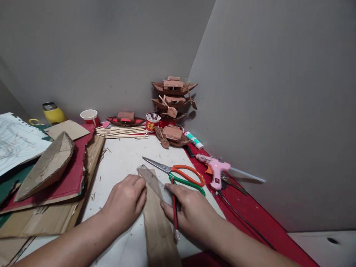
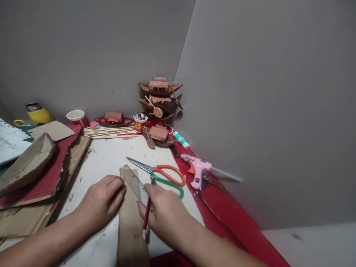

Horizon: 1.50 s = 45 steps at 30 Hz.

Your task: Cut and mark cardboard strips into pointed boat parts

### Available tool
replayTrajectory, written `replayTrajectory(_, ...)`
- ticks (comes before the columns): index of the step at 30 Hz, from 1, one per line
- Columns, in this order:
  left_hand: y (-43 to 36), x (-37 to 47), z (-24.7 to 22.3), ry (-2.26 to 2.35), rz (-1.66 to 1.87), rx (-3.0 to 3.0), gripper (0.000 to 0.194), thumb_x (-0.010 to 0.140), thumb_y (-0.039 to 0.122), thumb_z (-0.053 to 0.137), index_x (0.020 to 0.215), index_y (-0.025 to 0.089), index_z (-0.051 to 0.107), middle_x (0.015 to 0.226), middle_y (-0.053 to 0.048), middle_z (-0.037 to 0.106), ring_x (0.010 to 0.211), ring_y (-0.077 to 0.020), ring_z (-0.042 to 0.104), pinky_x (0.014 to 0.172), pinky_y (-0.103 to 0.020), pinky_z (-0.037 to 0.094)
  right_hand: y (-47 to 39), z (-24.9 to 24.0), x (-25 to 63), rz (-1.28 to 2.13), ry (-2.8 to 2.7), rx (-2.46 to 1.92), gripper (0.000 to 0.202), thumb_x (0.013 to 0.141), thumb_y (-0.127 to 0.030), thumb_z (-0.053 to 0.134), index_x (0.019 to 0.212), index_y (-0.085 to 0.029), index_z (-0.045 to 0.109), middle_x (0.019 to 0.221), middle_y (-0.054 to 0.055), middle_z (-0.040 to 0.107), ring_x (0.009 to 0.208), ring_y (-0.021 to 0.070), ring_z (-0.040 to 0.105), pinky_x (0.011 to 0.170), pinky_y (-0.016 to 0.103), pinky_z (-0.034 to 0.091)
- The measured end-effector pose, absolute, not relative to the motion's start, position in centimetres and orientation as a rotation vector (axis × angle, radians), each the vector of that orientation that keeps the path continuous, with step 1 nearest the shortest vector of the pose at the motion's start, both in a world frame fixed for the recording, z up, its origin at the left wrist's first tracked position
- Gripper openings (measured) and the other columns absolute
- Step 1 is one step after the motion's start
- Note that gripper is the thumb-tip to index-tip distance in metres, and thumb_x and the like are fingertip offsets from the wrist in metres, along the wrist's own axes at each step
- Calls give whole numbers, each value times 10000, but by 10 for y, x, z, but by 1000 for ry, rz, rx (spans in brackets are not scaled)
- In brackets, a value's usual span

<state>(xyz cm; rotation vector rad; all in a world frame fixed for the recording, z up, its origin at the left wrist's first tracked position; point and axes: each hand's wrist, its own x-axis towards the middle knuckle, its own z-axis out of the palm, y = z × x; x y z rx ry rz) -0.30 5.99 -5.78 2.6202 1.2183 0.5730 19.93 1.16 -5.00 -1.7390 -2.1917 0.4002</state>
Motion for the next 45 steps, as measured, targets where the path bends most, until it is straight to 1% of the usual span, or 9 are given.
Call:
replayTrajectory(6, 58, 1, -54, 1165, 367, 2771, 135, 901, 137, 447, 854, 172, 569, 895, -69, 618, 853, -231, 564, 761, -375, 516, 8, -47, 197, 324, -2314, -1822, 308, 831, -335, 572, 1070, -153, 639, 959, 129, 714, 858, 302, 696, 725, 369, 523)
replayTrajectory(15, 56, 3, -46, 1133, 218, 2877, 145, 901, 131, 433, 888, 167, 573, 893, -78, 612, 829, -243, 553, 736, -396, 527, 11, -50, 196, 238, -2420, -1773, 277, 867, -409, 530, 929, -159, 631, 827, 103, 707, 738, 271, 693, 616, 319, 480)
replayTrajectory(22, 52, 1, -44, 1142, 146, 2920, 143, 881, 112, 433, 842, 183, 550, 830, -62, 591, 788, -253, 543, 696, -413, 525, 9, -62, 196, 164, -2397, -1648, 371, 857, -366, 556, 1152, -141, 570, 993, 137, 675, 766, 282, 688, 626, 356, 521)
replayTrajectory(29, 46, -1, -43, 1174, 121, 2879, 154, 852, 99, 448, 883, 193, 565, 876, -70, 592, 818, -262, 557, 717, -431, 532, 8, -67, 194, 207, -2402, -1553, 435, 852, -344, 574, 1227, -124, 548, 983, 142, 666, 791, 296, 688, 667, 406, 563)
replayTrajectory(32, 48, -2, -47, 1231, 248, 2856, 197, 874, 144, 441, 1015, 163, 578, 1102, -138, 591, 1011, -289, 560, 845, -460, 516, 8, -65, 194, 208, -2389, -1523, 432, 850, -340, 575, 1219, -115, 557, 963, 139, 673, 769, 287, 684, 653, 401, 569)
replayTrajectory(35, 52, -4, -53, 1238, 390, 2852, 425, 847, 172, 479, 1267, 108, 480, 1404, -223, 409, 1284, -339, 406, 1022, -494, 412, 7, -64, 192, 106, -2365, -1443, 507, 827, -346, 591, 1255, -82, 528, 995, 168, 673, 840, 301, 667, 696, 408, 567)
replayTrajectory(37, 56, -6, -56, 1251, 402, 2798, 533, 834, 180, 484, 1354, 97, 404, 1458, -237, 344, 1338, -341, 349, 1065, -499, 368, 4, -68, 189, -23, -2364, -1354, 595, 810, -381, 601, 1290, -48, 488, 1065, 211, 660, 936, 339, 641, 772, 452, 547)
replayTrajectory(42, 62, -8, -59, 1266, 381, 2663, 602, 847, 219, 480, 1420, 110, 332, 1463, -211, 368, 1351, -312, 343, 1098, -491, 322, -12, -92, 177, -118, -2370, -1129, 960, 790, -645, 514, 1450, -8, 232, 1331, 288, 510, 1254, 443, 437, 980, 580, 387)
replayTrajectory(45, 65, -8, -56, 1270, 423, 2630, 568, 852, 226, 479, 1397, 110, 368, 1414, -179, 437, 1311, -286, 385, 1101, -466, 319, -18, -98, 174, -12, -2425, -1130, 1007, 788, -630, 516, 1487, -18, 127, 1398, 290, 442, 1308, 461, 361, 1007, 607, 336)
